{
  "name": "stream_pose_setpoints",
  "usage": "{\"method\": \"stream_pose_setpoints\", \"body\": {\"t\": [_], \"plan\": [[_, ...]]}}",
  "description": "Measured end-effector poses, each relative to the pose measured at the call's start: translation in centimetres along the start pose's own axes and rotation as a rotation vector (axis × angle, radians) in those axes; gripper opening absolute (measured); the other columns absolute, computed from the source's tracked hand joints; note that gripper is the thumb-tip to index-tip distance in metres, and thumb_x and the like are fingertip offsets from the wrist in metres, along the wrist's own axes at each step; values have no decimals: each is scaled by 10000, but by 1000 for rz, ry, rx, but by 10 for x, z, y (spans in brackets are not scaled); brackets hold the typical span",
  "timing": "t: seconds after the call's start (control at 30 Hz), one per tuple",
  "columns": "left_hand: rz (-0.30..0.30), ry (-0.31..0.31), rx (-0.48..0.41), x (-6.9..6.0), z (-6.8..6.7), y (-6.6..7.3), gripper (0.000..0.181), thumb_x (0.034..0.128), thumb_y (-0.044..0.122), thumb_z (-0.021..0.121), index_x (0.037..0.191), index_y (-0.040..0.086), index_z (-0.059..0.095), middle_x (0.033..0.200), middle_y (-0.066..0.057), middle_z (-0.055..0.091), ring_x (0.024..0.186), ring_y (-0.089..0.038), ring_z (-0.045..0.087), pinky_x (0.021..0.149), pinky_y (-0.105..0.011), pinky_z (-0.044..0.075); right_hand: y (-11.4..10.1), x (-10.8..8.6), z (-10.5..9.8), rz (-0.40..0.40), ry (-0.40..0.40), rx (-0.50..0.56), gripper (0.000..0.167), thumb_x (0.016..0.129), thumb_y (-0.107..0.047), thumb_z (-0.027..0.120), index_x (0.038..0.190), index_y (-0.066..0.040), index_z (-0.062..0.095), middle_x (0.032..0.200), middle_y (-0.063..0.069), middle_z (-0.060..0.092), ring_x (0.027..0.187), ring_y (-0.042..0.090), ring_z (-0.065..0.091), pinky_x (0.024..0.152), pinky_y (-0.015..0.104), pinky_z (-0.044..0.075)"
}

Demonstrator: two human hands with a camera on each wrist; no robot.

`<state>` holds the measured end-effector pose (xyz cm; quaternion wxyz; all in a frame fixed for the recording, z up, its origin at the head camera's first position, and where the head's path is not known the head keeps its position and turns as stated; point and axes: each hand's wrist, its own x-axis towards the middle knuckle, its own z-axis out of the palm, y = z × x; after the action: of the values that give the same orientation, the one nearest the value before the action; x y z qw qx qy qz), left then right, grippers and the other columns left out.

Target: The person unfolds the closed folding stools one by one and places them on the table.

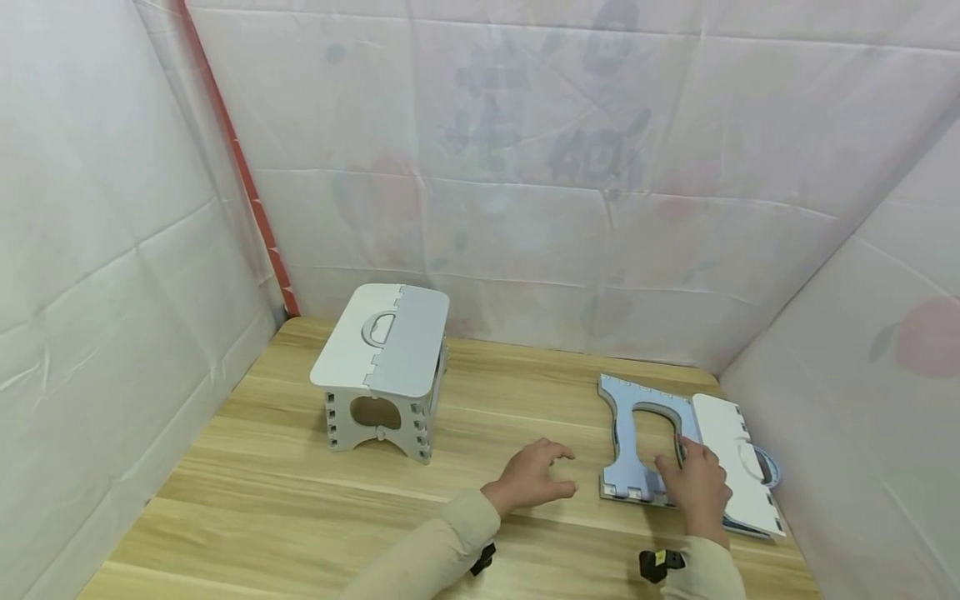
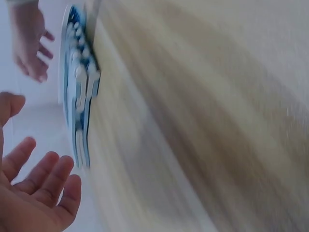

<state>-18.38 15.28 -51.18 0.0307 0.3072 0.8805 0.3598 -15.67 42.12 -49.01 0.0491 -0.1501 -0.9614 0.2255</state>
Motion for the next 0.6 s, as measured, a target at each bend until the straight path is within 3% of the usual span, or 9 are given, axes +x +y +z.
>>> {"method": "stream_pose_setpoints", "body": {"t": [0.2,0.4,0.6], "plan": [[-80,4,-174,7,14,6,408,775,297,710,1153,156,644,1071,74,597,850,-7,551,642,-129,413,12,4,-4,31,3,7,646,917,-358,507,1348,97,351,1275,415,303,1050,614,332,722,720,289],[-119,-15,-211,8,21,6,425,759,237,731,1154,111,639,1086,76,606,938,-37,560,684,-145,429,25,9,-6,116,-17,23,658,924,-382,464,1363,88,326,1279,410,297,1070,610,328,744,713,290],[-151,-52,-258,12,33,7,459,746,190,734,1184,107,624,1042,38,631,894,-27,566,649,-146,434,46,12,-8,217,5,26,640,917,-343,465,1371,80,307,1280,405,304,1082,627,307,770,713,279]]}}
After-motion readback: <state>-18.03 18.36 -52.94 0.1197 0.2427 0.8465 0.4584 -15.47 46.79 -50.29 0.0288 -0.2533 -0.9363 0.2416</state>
